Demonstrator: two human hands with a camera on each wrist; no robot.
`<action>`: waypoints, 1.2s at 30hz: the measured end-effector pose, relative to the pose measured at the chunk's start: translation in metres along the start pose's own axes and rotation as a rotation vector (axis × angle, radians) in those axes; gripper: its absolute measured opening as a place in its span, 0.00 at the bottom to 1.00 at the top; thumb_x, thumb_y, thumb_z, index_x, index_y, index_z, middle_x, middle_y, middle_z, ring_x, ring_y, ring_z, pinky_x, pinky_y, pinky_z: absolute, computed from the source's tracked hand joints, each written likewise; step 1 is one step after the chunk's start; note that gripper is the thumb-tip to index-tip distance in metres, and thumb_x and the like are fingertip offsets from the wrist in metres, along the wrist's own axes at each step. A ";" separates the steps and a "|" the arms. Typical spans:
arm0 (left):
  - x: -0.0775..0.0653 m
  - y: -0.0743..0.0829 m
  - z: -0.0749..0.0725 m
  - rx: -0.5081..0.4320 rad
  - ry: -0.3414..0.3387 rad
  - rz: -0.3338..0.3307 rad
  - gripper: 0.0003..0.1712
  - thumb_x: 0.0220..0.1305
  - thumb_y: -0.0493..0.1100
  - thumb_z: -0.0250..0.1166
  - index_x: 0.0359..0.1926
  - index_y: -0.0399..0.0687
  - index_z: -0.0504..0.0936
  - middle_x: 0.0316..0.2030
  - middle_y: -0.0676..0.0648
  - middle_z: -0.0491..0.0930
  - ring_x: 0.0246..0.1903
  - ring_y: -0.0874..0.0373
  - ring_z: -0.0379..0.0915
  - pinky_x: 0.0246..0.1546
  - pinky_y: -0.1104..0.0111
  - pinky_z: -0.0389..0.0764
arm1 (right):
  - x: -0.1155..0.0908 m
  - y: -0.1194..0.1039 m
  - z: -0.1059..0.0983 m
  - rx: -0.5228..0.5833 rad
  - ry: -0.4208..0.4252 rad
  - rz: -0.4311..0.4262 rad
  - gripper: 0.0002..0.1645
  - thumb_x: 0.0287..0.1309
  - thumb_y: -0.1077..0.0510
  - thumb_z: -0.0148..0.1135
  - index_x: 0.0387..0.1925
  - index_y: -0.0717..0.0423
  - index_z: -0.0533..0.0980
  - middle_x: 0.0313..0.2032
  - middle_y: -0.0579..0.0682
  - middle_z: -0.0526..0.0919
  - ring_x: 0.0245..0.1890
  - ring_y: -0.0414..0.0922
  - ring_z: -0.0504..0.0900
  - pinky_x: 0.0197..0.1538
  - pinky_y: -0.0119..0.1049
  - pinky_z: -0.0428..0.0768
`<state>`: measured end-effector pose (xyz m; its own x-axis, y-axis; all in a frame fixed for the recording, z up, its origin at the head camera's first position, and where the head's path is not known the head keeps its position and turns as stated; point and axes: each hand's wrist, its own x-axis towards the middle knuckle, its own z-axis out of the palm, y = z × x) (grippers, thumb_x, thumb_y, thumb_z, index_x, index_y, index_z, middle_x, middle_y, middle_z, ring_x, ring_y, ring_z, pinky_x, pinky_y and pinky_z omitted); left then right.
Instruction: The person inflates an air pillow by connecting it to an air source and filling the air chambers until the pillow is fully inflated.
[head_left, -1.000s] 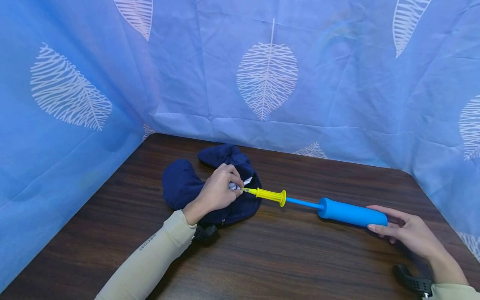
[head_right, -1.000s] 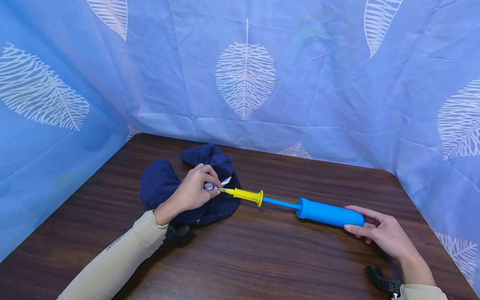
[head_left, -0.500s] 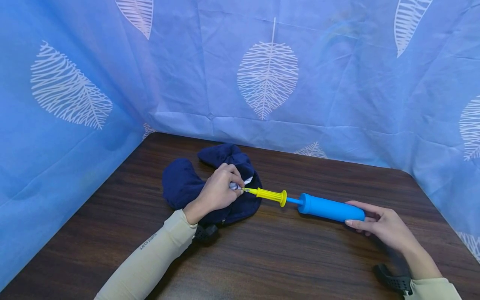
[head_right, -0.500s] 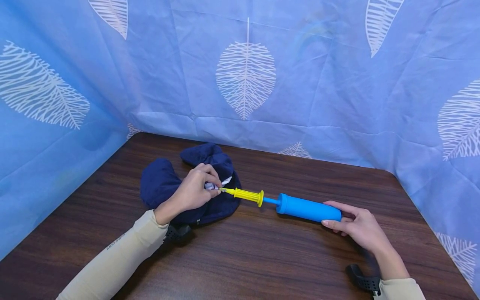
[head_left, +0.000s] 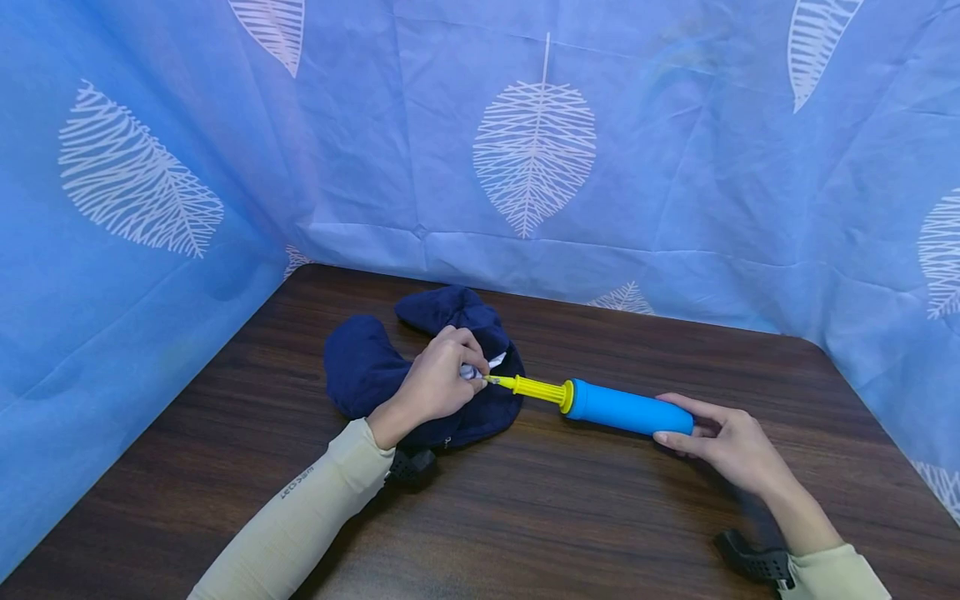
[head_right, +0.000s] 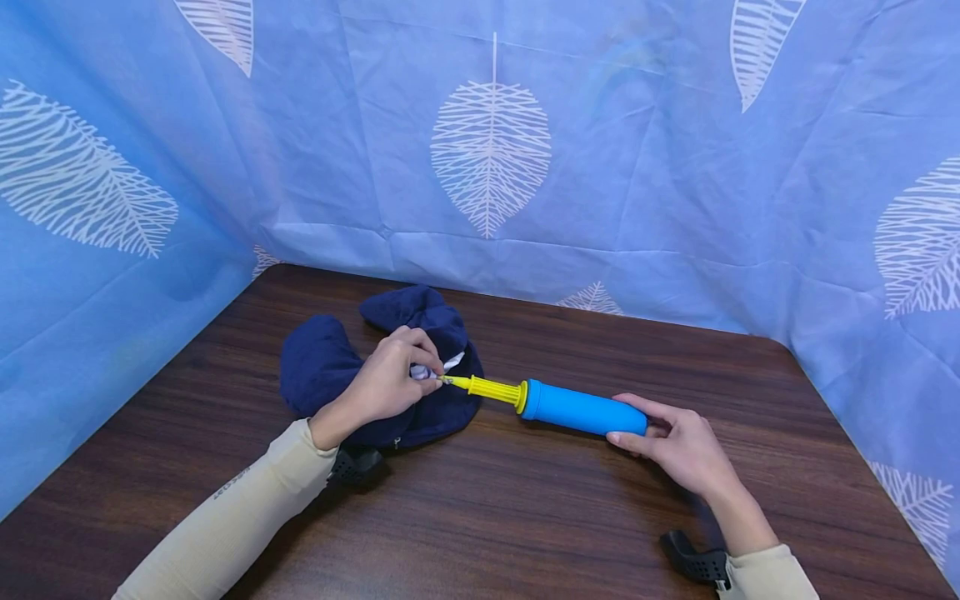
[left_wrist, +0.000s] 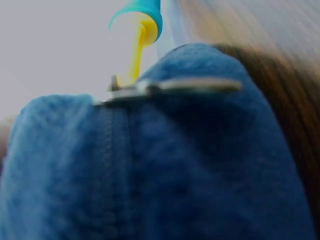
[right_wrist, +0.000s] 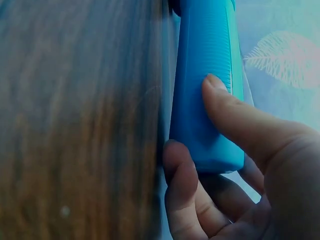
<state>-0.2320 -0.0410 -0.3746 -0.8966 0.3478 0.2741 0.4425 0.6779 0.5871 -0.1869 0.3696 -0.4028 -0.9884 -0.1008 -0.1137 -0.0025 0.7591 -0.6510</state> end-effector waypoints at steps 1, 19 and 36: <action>0.000 0.000 0.000 0.002 0.001 -0.002 0.05 0.64 0.33 0.77 0.40 0.44 0.96 0.42 0.51 0.82 0.44 0.55 0.71 0.43 0.63 0.79 | 0.000 0.000 0.000 -0.001 0.001 -0.001 0.44 0.67 0.36 0.73 0.78 0.45 0.72 0.69 0.74 0.76 0.47 0.45 0.91 0.40 0.38 0.84; 0.000 0.001 0.000 -0.015 0.003 -0.012 0.06 0.64 0.34 0.77 0.41 0.45 0.96 0.42 0.51 0.83 0.49 0.52 0.75 0.49 0.57 0.83 | -0.003 0.035 -0.026 0.011 -0.002 0.067 0.45 0.68 0.37 0.72 0.80 0.49 0.70 0.40 0.50 0.93 0.30 0.42 0.84 0.32 0.39 0.82; 0.000 0.000 0.000 -0.019 -0.002 -0.011 0.06 0.65 0.34 0.76 0.42 0.43 0.96 0.42 0.50 0.82 0.50 0.51 0.75 0.51 0.56 0.83 | -0.017 0.087 -0.063 -0.033 0.028 0.147 0.49 0.72 0.35 0.67 0.84 0.47 0.61 0.31 0.47 0.89 0.28 0.45 0.80 0.31 0.39 0.79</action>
<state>-0.2318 -0.0412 -0.3743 -0.9012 0.3421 0.2662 0.4325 0.6691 0.6043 -0.1798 0.4778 -0.4101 -0.9824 0.0306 -0.1842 0.1377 0.7849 -0.6041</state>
